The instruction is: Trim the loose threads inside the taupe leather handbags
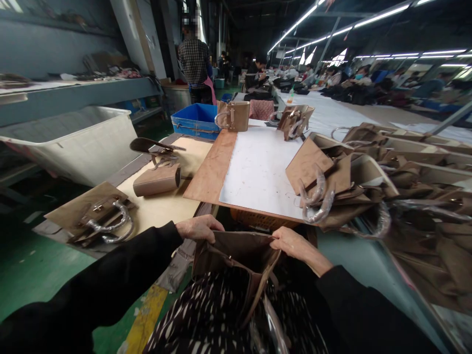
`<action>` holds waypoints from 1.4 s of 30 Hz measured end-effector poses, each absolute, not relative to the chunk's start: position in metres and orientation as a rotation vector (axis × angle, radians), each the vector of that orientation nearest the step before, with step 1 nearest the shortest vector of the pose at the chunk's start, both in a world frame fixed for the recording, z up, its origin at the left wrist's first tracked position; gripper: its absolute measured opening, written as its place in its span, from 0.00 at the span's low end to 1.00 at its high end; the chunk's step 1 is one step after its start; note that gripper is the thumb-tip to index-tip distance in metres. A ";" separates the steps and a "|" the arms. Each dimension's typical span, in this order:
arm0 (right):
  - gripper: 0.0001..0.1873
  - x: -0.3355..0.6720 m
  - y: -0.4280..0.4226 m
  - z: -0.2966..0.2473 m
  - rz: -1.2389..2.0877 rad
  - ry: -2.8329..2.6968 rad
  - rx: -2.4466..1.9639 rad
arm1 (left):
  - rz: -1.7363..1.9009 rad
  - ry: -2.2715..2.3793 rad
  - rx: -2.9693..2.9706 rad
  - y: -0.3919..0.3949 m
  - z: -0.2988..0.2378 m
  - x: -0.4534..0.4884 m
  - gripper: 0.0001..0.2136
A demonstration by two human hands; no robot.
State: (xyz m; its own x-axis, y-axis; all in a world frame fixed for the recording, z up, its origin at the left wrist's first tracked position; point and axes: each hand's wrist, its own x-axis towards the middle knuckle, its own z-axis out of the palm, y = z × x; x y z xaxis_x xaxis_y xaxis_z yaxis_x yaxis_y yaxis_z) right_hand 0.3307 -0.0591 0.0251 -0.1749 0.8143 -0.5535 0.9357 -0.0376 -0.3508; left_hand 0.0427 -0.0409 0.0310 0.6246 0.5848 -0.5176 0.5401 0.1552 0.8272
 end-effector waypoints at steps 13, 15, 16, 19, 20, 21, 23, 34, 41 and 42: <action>0.13 0.330 -0.054 -0.004 -1.831 2.309 1.642 | 0.303 1.039 1.418 -0.043 0.010 0.036 0.15; 0.13 0.330 -0.050 -0.005 -1.825 2.308 1.605 | 0.338 1.049 1.390 -0.046 0.008 0.034 0.15; 0.13 0.329 -0.048 -0.005 -1.782 2.310 1.602 | 0.343 1.044 1.361 -0.047 0.006 0.033 0.15; 0.11 0.324 -0.041 -0.005 -1.592 2.367 1.628 | 0.334 1.005 1.227 -0.047 0.000 0.029 0.15; 0.09 0.323 -0.039 -0.006 -1.567 2.376 1.641 | 0.337 0.993 1.179 -0.046 -0.002 0.028 0.15; 0.08 0.322 -0.037 -0.007 -1.579 2.366 1.651 | 0.348 0.982 1.133 -0.046 -0.004 0.026 0.14; 0.09 0.322 -0.036 -0.011 -1.683 2.284 1.666 | 0.383 0.963 1.064 -0.044 -0.008 0.024 0.13; 0.11 0.334 -0.038 -0.024 -2.041 1.993 1.705 | 0.511 0.981 1.155 -0.039 -0.023 0.030 0.16; 0.12 0.330 -0.038 -0.023 -1.874 2.117 1.722 | 0.435 1.202 1.255 -0.035 -0.021 0.033 0.19; 0.12 0.329 -0.038 -0.022 -1.789 2.158 1.743 | 0.416 1.223 1.295 -0.034 -0.018 0.034 0.18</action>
